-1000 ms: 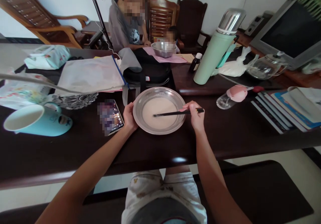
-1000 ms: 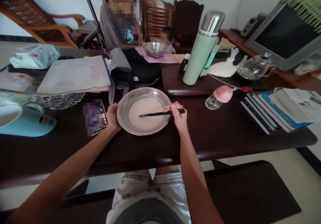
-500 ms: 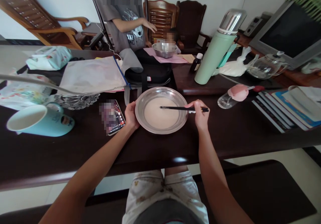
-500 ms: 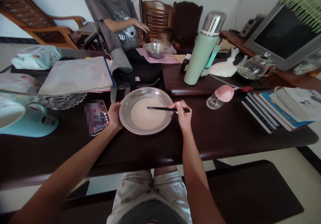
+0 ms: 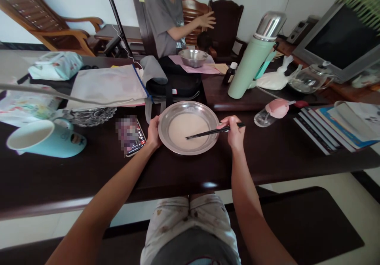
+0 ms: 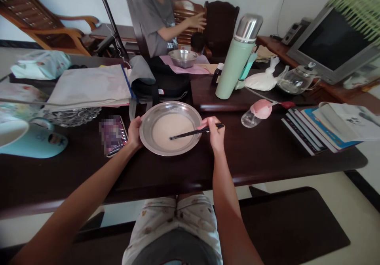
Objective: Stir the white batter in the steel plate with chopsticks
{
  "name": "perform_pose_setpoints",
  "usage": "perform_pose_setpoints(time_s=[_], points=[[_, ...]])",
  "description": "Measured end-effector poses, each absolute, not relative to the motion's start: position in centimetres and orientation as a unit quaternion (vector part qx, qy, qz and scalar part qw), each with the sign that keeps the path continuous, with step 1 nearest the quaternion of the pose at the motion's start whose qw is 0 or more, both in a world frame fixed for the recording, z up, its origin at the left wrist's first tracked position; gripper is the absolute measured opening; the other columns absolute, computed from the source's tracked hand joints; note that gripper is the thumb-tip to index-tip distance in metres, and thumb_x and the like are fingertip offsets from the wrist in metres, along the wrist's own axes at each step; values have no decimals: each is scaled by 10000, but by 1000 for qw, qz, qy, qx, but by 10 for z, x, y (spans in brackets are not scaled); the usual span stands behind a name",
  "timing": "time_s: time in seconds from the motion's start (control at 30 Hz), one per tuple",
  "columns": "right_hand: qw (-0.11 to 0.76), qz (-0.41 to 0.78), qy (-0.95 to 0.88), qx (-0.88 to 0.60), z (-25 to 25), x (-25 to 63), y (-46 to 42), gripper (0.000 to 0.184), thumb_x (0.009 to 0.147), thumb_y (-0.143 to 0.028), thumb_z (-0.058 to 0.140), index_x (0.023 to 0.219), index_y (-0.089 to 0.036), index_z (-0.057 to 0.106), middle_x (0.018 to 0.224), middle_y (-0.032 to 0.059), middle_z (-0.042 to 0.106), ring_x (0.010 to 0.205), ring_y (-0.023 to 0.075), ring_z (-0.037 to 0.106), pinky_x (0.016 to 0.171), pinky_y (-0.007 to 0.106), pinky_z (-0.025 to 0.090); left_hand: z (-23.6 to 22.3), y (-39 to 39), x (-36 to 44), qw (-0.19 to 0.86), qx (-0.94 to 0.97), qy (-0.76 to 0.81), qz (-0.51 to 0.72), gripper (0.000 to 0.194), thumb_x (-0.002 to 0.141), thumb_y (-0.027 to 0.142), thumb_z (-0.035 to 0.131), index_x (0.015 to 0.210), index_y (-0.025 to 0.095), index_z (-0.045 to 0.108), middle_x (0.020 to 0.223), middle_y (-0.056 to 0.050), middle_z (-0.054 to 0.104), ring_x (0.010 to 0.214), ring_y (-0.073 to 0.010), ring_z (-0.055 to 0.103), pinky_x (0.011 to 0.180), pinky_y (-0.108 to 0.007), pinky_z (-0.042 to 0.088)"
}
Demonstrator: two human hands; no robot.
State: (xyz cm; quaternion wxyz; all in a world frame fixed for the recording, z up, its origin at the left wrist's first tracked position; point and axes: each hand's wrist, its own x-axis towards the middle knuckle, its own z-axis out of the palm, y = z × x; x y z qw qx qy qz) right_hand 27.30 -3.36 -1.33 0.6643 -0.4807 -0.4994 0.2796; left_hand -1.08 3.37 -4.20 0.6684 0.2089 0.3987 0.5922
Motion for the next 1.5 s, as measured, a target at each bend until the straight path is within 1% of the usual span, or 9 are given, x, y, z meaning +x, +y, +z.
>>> perform_pose_setpoints(time_s=[0.13,0.33,0.53,0.7,0.9,1.03,1.1,1.3,1.5], points=[[640,272,-541,-473,-12,273,-33,554,939,-773,700,740,-259,746,694,16,793,712,224,805,743,359,633,-44,35,-14,662,227,406,587,297,863,482,750,955,201,783,979,-82,854,1135,-419,791,961,-482,659],[685,268,-485,-473,-10,274,-35,585,993,-766,617,732,-259,746,530,-19,679,502,179,671,594,325,560,-50,34,-16,648,248,415,588,346,872,518,751,991,198,802,1011,-96,861,1173,-428,781,985,-492,650],[621,234,-564,-492,-5,270,-39,588,982,-754,655,680,-260,753,762,39,818,776,224,779,783,374,609,-50,32,-18,650,266,408,583,383,833,551,793,991,201,795,1032,-101,859,1215,-444,769,1025,-503,639],[656,268,-509,-489,-6,273,-40,595,999,-778,606,746,-263,761,619,9,757,595,207,733,666,353,591,-49,31,-17,657,268,399,581,401,873,556,769,1062,205,810,1033,-88,863,1184,-428,784,1019,-496,636],[597,242,-594,-481,-4,271,-39,581,960,-778,666,702,-271,784,830,52,849,844,248,787,822,398,608,-48,32,-16,666,259,399,575,407,891,553,771,1102,208,814,1019,-82,866,1159,-423,796,1005,-495,644],[676,251,-487,-493,-6,273,-38,580,981,-778,629,744,-267,769,648,18,778,639,216,744,683,361,590,-46,31,-14,664,240,403,582,366,895,544,759,1044,213,815,985,-82,866,1159,-417,796,986,-485,649],[664,285,-496,-482,-7,273,-39,585,981,-783,625,748,-266,772,600,7,748,585,206,720,663,354,590,-45,31,-11,657,223,410,592,331,886,522,756,986,211,807,951,-85,862,1158,-419,796,978,-481,651],[589,245,-596,-488,-4,271,-40,540,969,-736,675,746,-265,816,827,58,843,875,256,784,860,404,614,-40,42,-4,675,165,410,591,282,851,504,747,802,227,722,787,-76,816,1088,-433,811,921,-502,668],[666,285,-496,-480,-7,274,-41,599,972,-775,640,700,-253,751,574,7,716,543,203,679,620,344,566,-37,49,-3,675,156,419,587,269,814,475,731,698,251,636,674,-63,766,1041,-432,822,899,-512,675]])
